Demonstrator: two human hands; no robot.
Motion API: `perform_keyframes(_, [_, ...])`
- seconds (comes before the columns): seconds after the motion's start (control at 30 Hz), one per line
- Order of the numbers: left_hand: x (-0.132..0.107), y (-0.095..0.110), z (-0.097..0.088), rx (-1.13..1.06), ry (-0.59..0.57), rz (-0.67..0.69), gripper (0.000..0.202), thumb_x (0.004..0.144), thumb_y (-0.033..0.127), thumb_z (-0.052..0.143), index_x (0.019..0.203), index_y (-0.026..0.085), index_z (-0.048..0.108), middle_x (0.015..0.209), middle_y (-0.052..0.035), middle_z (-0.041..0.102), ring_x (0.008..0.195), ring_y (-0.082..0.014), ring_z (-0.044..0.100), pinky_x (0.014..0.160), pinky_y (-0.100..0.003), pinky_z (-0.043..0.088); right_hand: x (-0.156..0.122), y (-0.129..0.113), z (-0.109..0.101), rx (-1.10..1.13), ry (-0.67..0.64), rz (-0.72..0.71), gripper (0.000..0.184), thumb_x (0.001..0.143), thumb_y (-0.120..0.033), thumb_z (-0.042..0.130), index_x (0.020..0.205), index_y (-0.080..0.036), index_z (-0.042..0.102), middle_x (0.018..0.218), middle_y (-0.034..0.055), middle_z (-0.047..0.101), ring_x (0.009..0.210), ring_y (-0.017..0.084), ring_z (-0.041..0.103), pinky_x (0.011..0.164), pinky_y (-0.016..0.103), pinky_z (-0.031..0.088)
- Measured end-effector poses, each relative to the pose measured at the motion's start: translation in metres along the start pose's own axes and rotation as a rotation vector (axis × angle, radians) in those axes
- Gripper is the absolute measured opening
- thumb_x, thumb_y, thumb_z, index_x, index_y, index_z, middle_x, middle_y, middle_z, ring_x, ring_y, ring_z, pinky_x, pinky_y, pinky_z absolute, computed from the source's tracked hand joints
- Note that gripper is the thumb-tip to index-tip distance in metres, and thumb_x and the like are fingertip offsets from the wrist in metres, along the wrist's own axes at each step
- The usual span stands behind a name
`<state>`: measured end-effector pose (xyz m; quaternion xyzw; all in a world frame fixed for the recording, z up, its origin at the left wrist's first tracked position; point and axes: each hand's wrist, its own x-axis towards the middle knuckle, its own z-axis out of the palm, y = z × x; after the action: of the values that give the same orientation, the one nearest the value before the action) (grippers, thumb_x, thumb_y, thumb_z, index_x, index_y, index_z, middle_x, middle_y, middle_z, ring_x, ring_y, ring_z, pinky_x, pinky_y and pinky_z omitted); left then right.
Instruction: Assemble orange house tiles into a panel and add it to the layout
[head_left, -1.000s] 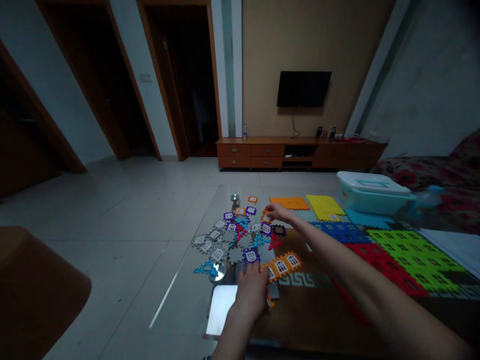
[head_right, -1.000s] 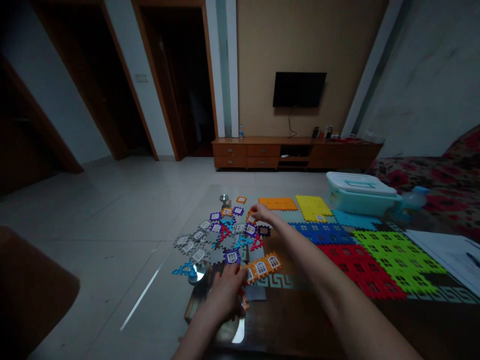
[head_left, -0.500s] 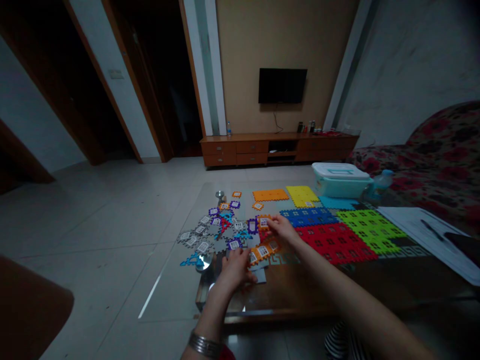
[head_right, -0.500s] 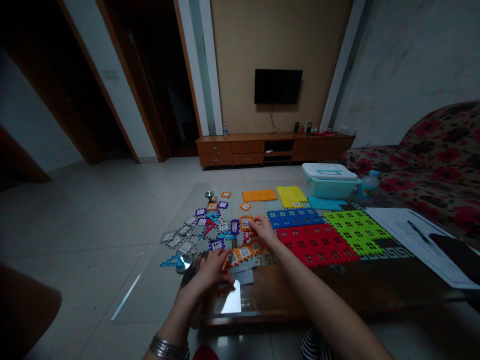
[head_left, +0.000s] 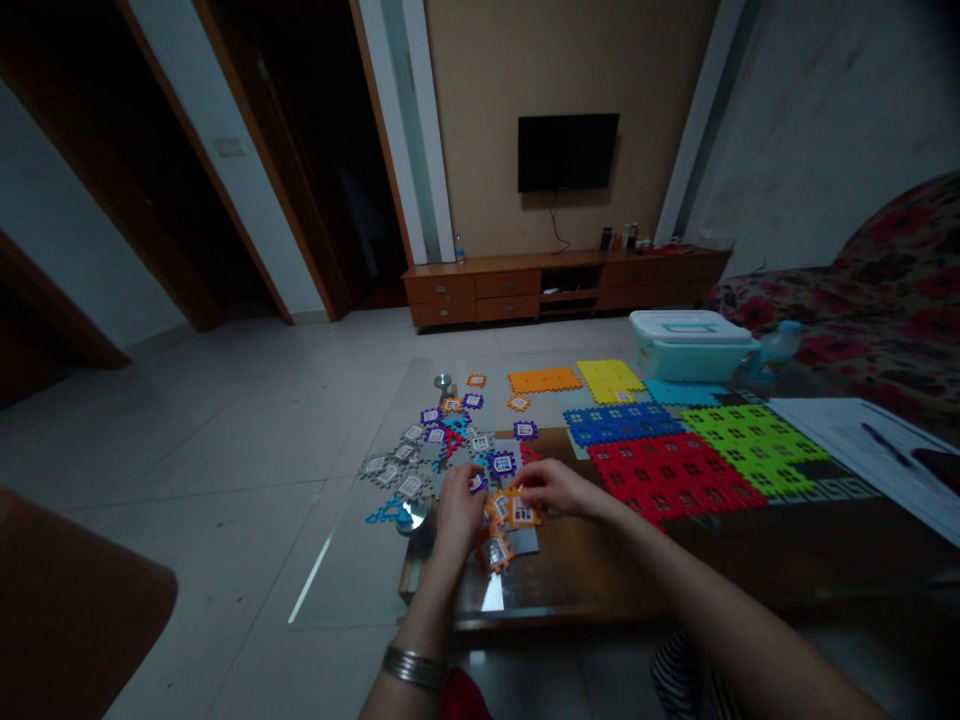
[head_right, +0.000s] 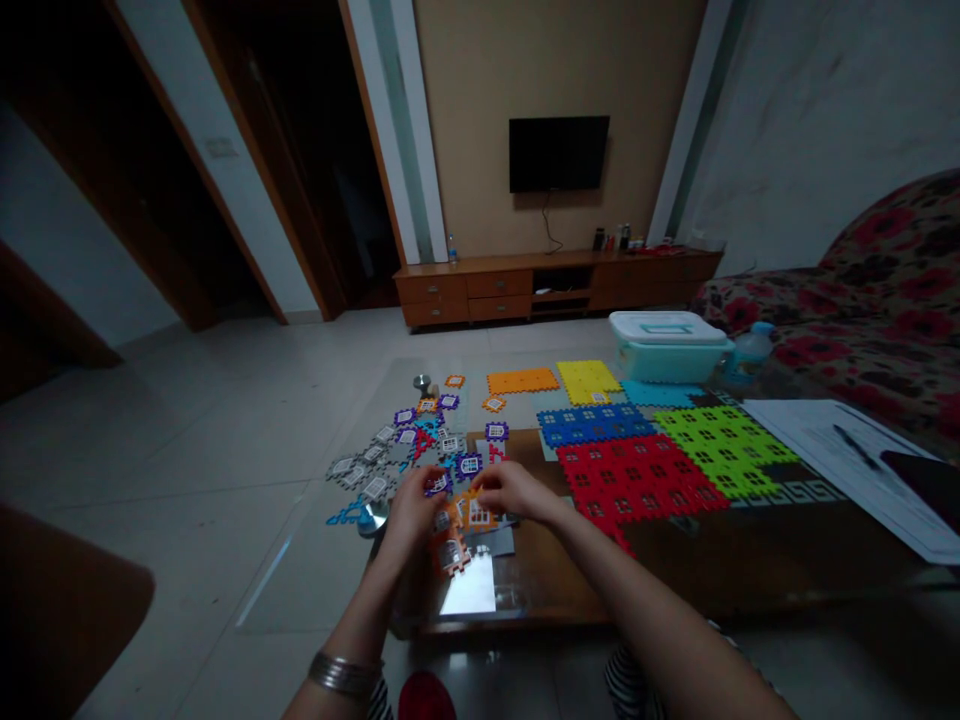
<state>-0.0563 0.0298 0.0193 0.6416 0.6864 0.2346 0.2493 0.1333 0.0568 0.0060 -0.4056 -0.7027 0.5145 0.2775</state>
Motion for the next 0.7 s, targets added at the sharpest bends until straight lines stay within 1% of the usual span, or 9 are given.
perform_keyframes(0.07, [-0.005, -0.001, -0.002, 0.07, -0.047, 0.036, 0.033, 0.072, 0.006, 0.058, 0.102, 0.019, 0.062, 0.112, -0.0072, 0.06, 0.113, -0.0223, 0.051, 0.099, -0.033, 0.038, -0.005, 0.001, 0.003, -0.098, -0.054, -0.015, 0.012, 0.07, -0.011, 0.065, 0.08, -0.016, 0.067, 0.068, -0.0015, 0.063, 0.058, 0.011, 0.055, 0.054, 0.021, 0.044])
perform_keyframes(0.13, [-0.01, -0.001, -0.002, 0.129, -0.12, 0.072, 0.035, 0.067, 0.008, 0.063, 0.1, 0.02, 0.064, 0.111, -0.0069, 0.06, 0.112, -0.0244, 0.051, 0.097, -0.035, 0.039, -0.008, 0.002, 0.009, -0.186, -0.062, -0.018, 0.012, 0.069, -0.007, 0.065, 0.078, -0.016, 0.066, 0.067, -0.0018, 0.062, 0.056, 0.01, 0.055, 0.053, 0.021, 0.042])
perform_keyframes(0.23, [-0.017, 0.001, -0.002, 0.209, -0.226, 0.114, 0.038, 0.066, 0.012, 0.067, 0.102, 0.021, 0.064, 0.113, -0.0078, 0.059, 0.112, -0.0273, 0.05, 0.095, -0.038, 0.039, -0.007, 0.005, 0.02, -0.382, -0.066, -0.035, 0.011, 0.068, -0.005, 0.067, 0.073, -0.015, 0.068, 0.064, -0.0013, 0.061, 0.057, 0.011, 0.053, 0.055, 0.022, 0.04])
perform_keyframes(0.3, [-0.021, 0.004, -0.003, 0.263, -0.279, 0.13, 0.039, 0.068, 0.015, 0.066, 0.106, 0.021, 0.063, 0.116, -0.0088, 0.057, 0.113, -0.0283, 0.048, 0.094, -0.039, 0.039, -0.005, 0.007, 0.025, -0.54, -0.04, -0.086, 0.009, 0.07, -0.008, 0.069, 0.074, -0.015, 0.07, 0.068, 0.0011, 0.063, 0.063, 0.013, 0.054, 0.06, 0.024, 0.041])
perform_keyframes(0.4, [-0.025, 0.008, -0.006, 0.342, -0.321, 0.137, 0.037, 0.07, 0.017, 0.064, 0.107, 0.022, 0.061, 0.119, -0.0084, 0.054, 0.115, -0.0284, 0.046, 0.094, -0.04, 0.039, -0.004, 0.007, 0.029, -0.701, 0.004, -0.131, 0.008, 0.073, -0.009, 0.067, 0.079, -0.014, 0.072, 0.076, 0.0048, 0.065, 0.073, 0.016, 0.056, 0.067, 0.028, 0.041])
perform_keyframes(0.53, [-0.028, 0.012, -0.008, 0.412, -0.337, 0.134, 0.035, 0.072, 0.018, 0.061, 0.107, 0.022, 0.06, 0.122, -0.0091, 0.051, 0.116, -0.0296, 0.044, 0.094, -0.044, 0.038, -0.009, 0.003, 0.026, -0.733, 0.014, -0.118, 0.008, 0.076, -0.011, 0.067, 0.082, -0.014, 0.071, 0.081, 0.0058, 0.064, 0.077, 0.017, 0.055, 0.07, 0.029, 0.042])
perform_keyframes(0.57, [-0.029, 0.013, -0.008, 0.417, -0.346, 0.13, 0.036, 0.072, 0.018, 0.062, 0.107, 0.022, 0.059, 0.123, -0.0088, 0.05, 0.116, -0.0295, 0.043, 0.094, -0.043, 0.038, -0.012, 0.001, 0.025, -0.731, 0.003, -0.13, 0.01, 0.076, -0.015, 0.069, 0.085, -0.015, 0.07, 0.086, 0.0062, 0.063, 0.08, 0.018, 0.055, 0.071, 0.029, 0.042])
perform_keyframes(0.6, [-0.029, 0.013, -0.008, 0.422, -0.357, 0.129, 0.039, 0.07, 0.018, 0.063, 0.108, 0.023, 0.058, 0.124, -0.0082, 0.05, 0.117, -0.0291, 0.043, 0.093, -0.042, 0.039, -0.015, 0.0, 0.024, -0.731, -0.017, -0.144, 0.016, 0.074, -0.02, 0.073, 0.089, -0.017, 0.069, 0.091, 0.0067, 0.062, 0.084, 0.019, 0.054, 0.073, 0.03, 0.043])
perform_keyframes(0.7, [-0.029, 0.011, -0.008, 0.454, -0.384, 0.135, 0.044, 0.066, 0.018, 0.067, 0.109, 0.024, 0.056, 0.125, -0.0065, 0.048, 0.118, -0.0276, 0.041, 0.094, -0.04, 0.039, -0.025, -0.003, 0.023, -0.757, -0.089, -0.149, 0.041, 0.063, -0.032, 0.083, 0.097, -0.017, 0.065, 0.106, 0.0089, 0.056, 0.095, 0.023, 0.051, 0.081, 0.034, 0.044])
